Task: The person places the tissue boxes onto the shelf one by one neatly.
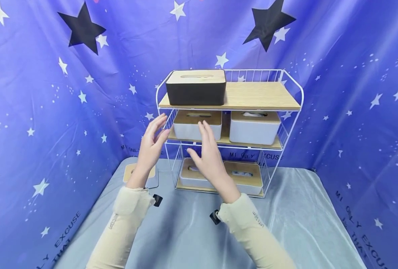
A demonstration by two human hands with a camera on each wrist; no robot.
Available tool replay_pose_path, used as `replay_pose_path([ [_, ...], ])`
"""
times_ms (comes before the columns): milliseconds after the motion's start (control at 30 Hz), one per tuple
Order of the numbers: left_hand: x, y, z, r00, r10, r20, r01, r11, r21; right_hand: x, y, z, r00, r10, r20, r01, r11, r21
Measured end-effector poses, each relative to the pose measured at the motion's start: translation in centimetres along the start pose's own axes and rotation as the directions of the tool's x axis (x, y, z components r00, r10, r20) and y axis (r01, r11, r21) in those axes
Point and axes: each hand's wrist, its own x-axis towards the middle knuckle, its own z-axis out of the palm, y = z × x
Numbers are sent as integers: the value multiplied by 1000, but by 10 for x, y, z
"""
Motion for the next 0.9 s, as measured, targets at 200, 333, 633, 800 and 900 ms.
replay_pose_path([
  [200, -25, -44, -14, 990, -141, -15, 141, 990, -4, -21, 20, 34, 998, -19, 56, 18, 1000, 6],
  [333, -39, -80, -26, 974, -222, -48, 224, 974, 40, -35, 34, 58, 996, -25, 90, 21, 999, 43],
  [633, -56, -164, -67, 903, -395, -166, 421, 891, 169, -72, 60, 86, 986, 46, 158, -56, 997, 59],
  [800, -72, -200, -89, 878, -439, -193, 476, 844, 247, -91, 74, 87, 976, 116, 186, -128, 990, 53],
  [900, -83, -216, -100, 875, -442, -196, 482, 835, 265, -103, 82, 86, 970, 151, 190, -163, 985, 53],
])
